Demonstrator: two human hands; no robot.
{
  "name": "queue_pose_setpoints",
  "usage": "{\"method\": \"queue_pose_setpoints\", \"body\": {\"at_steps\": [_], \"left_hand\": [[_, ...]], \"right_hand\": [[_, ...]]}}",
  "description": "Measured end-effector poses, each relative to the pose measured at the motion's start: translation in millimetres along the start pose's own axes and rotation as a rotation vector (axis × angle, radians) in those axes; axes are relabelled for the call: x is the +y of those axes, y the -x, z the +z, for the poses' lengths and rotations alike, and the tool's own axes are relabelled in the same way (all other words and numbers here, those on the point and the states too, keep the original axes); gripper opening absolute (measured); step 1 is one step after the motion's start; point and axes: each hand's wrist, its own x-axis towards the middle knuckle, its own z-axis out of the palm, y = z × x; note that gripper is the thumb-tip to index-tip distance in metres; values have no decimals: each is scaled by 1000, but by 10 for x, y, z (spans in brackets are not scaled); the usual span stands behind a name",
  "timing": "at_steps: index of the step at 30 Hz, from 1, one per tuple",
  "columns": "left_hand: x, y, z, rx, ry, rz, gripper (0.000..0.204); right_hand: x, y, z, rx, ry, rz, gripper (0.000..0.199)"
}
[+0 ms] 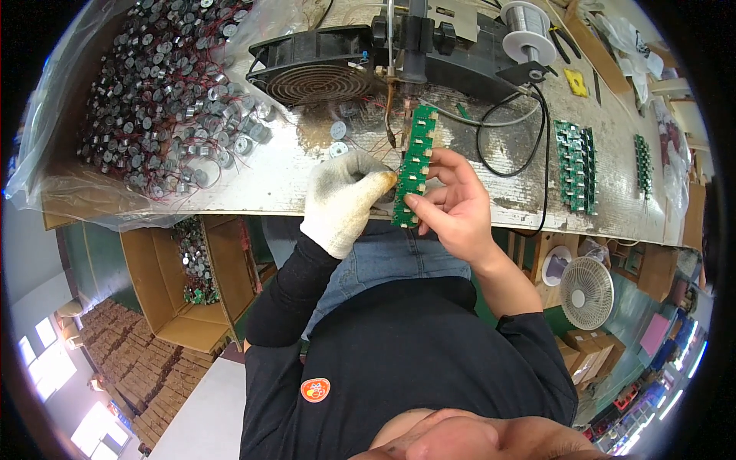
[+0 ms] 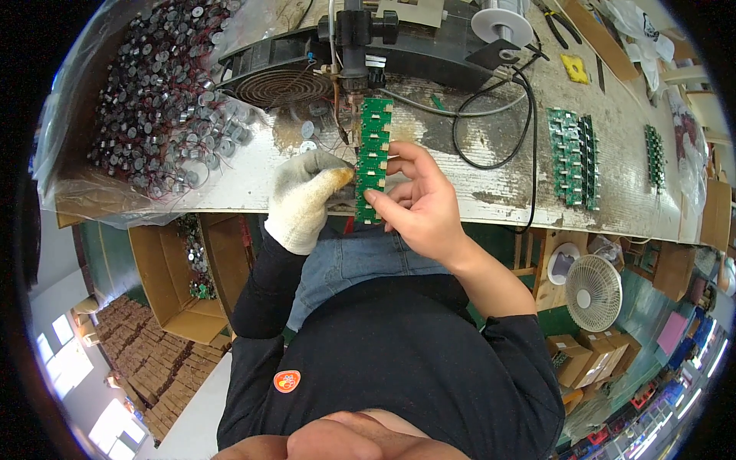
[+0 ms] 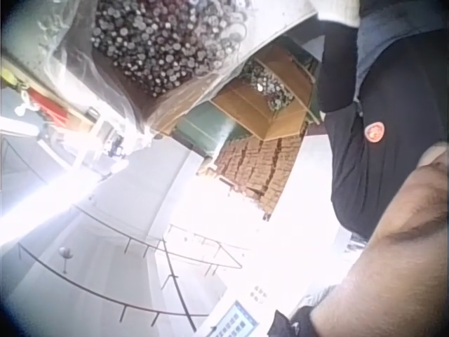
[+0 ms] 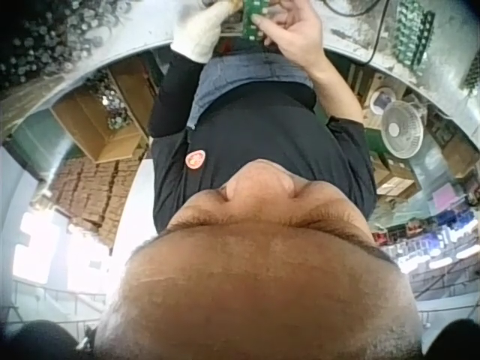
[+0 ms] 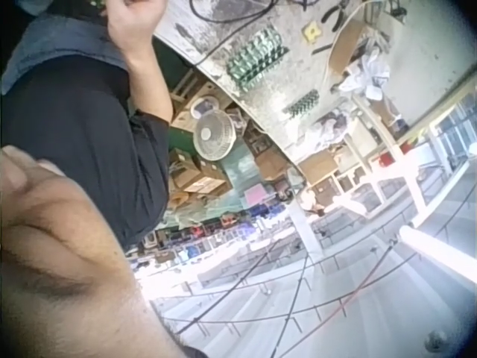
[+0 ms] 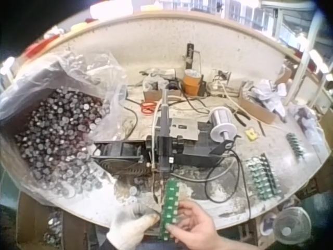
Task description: The person solders electronic components onto a green printed circuit board using a soldering iron and solder wire.
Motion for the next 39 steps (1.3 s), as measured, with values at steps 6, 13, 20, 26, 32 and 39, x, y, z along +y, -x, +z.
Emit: {"method": "queue_pose_setpoints", "body": {"at_steps": [6,13,20,26,32,39], "left_hand": [[49,28,-39,3,-40,-8,14],[-72,97,-368,216,-718,739,35],[62,163,-1022,861,-820,646,23],[290,73,-1352,889,-1033,651,30],[407,-73,-1511,995,-807,676,26],[474,-218,-1368,602,-1424,338,22]], "right_hand": [[6,-9,31,20,10,-12,54],[7,-69,-25,95,37,6,56],[11,-83,-14,74,70,-26,54],[-7,-98,30,45,68,-44,58],[8,-113,41,52,71,-47,58],[10,-87,23,38,79,-68,57]]}}
